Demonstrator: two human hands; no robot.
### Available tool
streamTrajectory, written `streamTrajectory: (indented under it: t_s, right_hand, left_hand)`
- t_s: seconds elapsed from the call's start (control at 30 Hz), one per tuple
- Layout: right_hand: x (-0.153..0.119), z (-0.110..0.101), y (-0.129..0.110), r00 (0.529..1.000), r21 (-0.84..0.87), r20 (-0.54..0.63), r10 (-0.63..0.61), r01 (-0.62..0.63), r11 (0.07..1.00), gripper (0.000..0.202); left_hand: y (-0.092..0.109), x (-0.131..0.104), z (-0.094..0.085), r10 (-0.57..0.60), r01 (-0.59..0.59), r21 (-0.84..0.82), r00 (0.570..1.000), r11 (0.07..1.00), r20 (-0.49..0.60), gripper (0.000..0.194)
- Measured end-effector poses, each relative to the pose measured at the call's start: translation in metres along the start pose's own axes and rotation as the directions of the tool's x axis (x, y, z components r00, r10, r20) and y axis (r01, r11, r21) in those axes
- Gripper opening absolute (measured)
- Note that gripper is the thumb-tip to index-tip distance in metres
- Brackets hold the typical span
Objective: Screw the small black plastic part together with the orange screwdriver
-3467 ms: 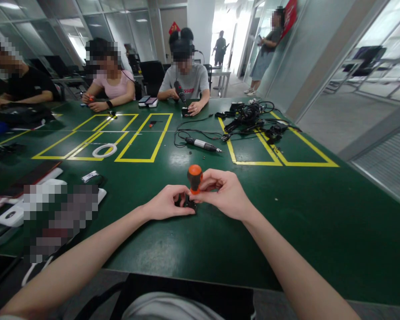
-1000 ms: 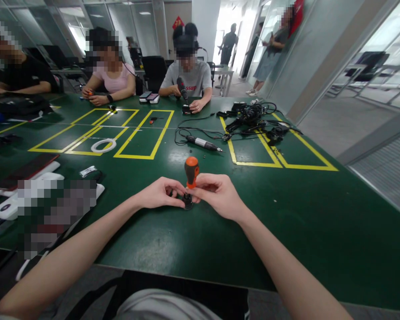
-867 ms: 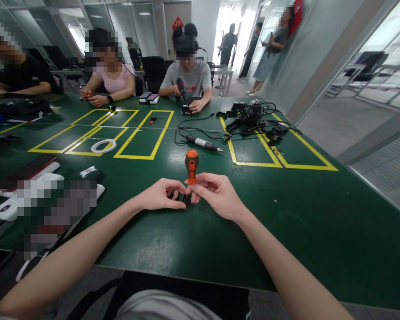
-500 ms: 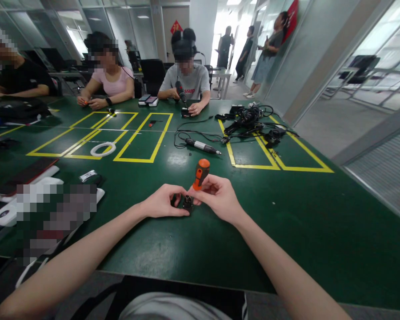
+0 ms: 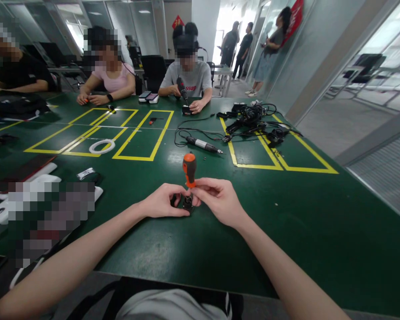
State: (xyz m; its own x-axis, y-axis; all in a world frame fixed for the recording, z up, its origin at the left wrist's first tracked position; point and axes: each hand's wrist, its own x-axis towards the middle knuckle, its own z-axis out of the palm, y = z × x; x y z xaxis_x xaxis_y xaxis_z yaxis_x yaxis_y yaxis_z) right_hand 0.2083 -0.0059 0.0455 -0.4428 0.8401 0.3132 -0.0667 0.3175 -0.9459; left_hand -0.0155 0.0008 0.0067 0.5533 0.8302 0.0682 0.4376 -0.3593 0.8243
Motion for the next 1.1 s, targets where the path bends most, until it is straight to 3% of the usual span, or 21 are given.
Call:
streamTrajectory:
  t_s: [0.2,0.43,0.67,0.83,1.1]
  right_hand:
    - [-0.004,0.002,0.000,0.999,0.045,-0.032,0.035,-0.034,0.998,0.042]
    - [-0.003,0.001,-0.001,0.994,-0.030,-0.095,0.045,-0.048,0.998,0.040]
    - [-0.005,0.003,0.000,0.994,0.009,-0.088,0.065,-0.064,0.998,0.039]
    - [-0.009,0.000,0.000,0.994,-0.002,-0.111,0.020,-0.020,1.000,0.032]
    - [-0.012,-0.001,-0.003,1.000,-0.005,0.025,0.018,-0.018,1.000,0.031]
  left_hand:
    - [-0.002,-0.001,0.002,-0.010,0.010,-0.021,1.000,1.000,-0.003,0.043]
    - [0.000,-0.002,0.001,-0.011,0.011,-0.004,1.000,1.000,0.006,0.042]
    - [0.005,-0.009,0.006,-0.049,0.047,-0.114,0.999,0.992,-0.014,0.060]
    - [0.006,-0.012,0.009,-0.037,0.037,-0.121,0.999,0.992,0.004,0.040]
    - [0.003,-0.009,0.008,-0.018,0.020,-0.151,1.000,0.988,0.009,0.040]
